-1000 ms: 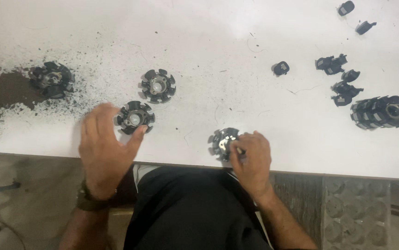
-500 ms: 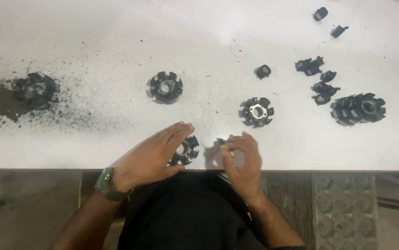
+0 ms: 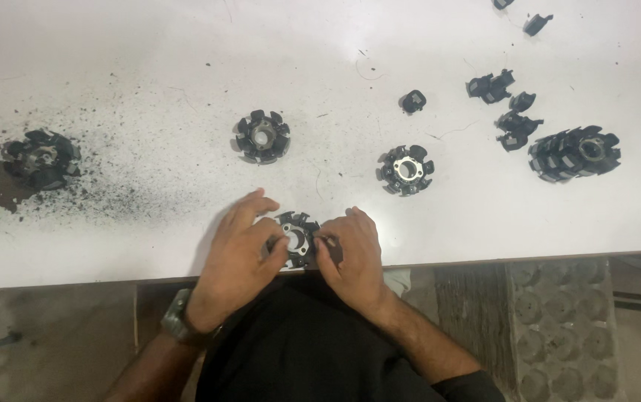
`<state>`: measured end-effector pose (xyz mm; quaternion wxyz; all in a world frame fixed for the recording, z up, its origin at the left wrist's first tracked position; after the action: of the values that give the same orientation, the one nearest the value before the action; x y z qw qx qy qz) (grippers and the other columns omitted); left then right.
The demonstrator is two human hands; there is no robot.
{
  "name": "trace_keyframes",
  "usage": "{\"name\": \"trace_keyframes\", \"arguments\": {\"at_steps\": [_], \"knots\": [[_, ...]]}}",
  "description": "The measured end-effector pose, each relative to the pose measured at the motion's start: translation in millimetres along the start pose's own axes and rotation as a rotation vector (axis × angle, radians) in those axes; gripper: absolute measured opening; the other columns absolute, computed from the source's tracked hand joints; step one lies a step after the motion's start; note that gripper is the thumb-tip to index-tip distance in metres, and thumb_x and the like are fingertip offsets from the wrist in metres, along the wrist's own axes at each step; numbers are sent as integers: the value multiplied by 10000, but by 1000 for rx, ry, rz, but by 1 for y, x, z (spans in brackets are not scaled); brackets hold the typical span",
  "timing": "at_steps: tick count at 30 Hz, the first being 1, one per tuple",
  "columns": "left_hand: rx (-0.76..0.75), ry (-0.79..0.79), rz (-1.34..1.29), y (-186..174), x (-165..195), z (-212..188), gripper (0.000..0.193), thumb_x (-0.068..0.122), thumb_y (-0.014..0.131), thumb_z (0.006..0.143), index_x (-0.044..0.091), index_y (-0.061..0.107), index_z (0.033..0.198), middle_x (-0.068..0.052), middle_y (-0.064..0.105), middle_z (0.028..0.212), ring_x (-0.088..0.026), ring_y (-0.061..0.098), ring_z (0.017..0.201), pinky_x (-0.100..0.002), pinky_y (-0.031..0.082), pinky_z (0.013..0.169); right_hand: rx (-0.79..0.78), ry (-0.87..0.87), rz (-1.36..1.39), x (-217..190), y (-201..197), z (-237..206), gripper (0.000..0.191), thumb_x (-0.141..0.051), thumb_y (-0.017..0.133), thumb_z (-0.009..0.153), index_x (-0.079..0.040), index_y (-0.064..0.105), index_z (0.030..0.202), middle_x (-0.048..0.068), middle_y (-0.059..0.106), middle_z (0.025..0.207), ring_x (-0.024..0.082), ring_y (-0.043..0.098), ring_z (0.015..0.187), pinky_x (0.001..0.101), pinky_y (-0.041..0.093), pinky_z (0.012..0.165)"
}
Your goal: The person sits at a white workbench assembling small black plastic roller components onto circular wheel hubs. They pick up individual parts, press them into place on a hub by hand, and set completed hubs aside with others on the table.
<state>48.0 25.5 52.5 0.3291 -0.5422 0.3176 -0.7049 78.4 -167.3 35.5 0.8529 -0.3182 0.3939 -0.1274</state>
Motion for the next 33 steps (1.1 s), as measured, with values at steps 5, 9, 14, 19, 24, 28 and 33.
{"name": "trace_keyframes", "arguments": {"at_steps": [5, 9, 14, 19, 24, 28, 33], "knots": [[-295, -170, 219, -28, -9, -21, 123, 196, 717, 865, 93, 693, 927, -92, 633, 1192, -273, 564, 1270, -461, 462, 1079, 14, 6, 0, 3, 3, 2, 197, -60, 724, 896, -84, 606, 1051, 68, 637, 948, 278, 642, 933, 565, 437, 1127], [95, 228, 91, -36, 26, -13, 240, 135, 742, 813, 19, 663, 1008, -226, 587, 1287, -374, 559, 1266, -512, 464, 1039, -11, 18, 2, 8, 4, 5, 229, -47, 723, 892, -59, 600, 1086, 77, 652, 957, 269, 652, 915, 596, 412, 1141], [92, 246, 24, -11, 34, 13, 282, 98, 755, 769, 13, 657, 1019, -208, 594, 1266, -388, 562, 1251, -501, 489, 996, 31, -10, 52, 7, 0, 1, 285, -13, 731, 867, -50, 603, 1119, 78, 674, 1004, 265, 678, 967, 596, 398, 1178], [55, 75, -44, 8, 17, 10, 208, 104, 766, 799, 40, 668, 971, -156, 620, 1278, -344, 599, 1163, -469, 506, 940, 44, -45, 33, -1, 1, -7, 275, -11, 771, 821, -66, 632, 1052, 75, 682, 1000, 275, 676, 982, 571, 425, 1167], [146, 38, -110, 13, 12, -1, 175, 104, 767, 828, 59, 682, 974, -133, 640, 1273, -328, 610, 1143, -450, 510, 934, 37, -53, -5, -6, 2, -4, 255, -5, 771, 815, -66, 640, 1024, 73, 690, 974, 268, 681, 948, 577, 433, 1154], [213, 54, -142, 10, 14, -5, 181, 101, 772, 826, 67, 687, 981, -121, 637, 1271, -313, 601, 1158, -449, 485, 965, 22, -43, 2, -9, 0, 0, 244, 1, 758, 812, -67, 645, 1018, 64, 691, 948, 253, 690, 917, 556, 449, 1159], [231, 69, -129, 11, 16, -3, 182, 84, 775, 779, 72, 679, 934, -121, 629, 1245, -327, 581, 1200, -468, 452, 1004, -17, -31, 28, -7, -3, 5, 233, -11, 770, 813, -70, 652, 1004, 59, 703, 936, 260, 698, 914, 543, 463, 1159]]}}
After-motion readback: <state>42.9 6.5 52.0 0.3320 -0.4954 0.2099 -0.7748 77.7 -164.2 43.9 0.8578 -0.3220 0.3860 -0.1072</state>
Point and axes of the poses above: each hand's wrist, its own z-axis towards the middle knuckle, its own y-axis out of the palm, x = y × z, the point moved 3 cm from there along z, towards the middle knuckle
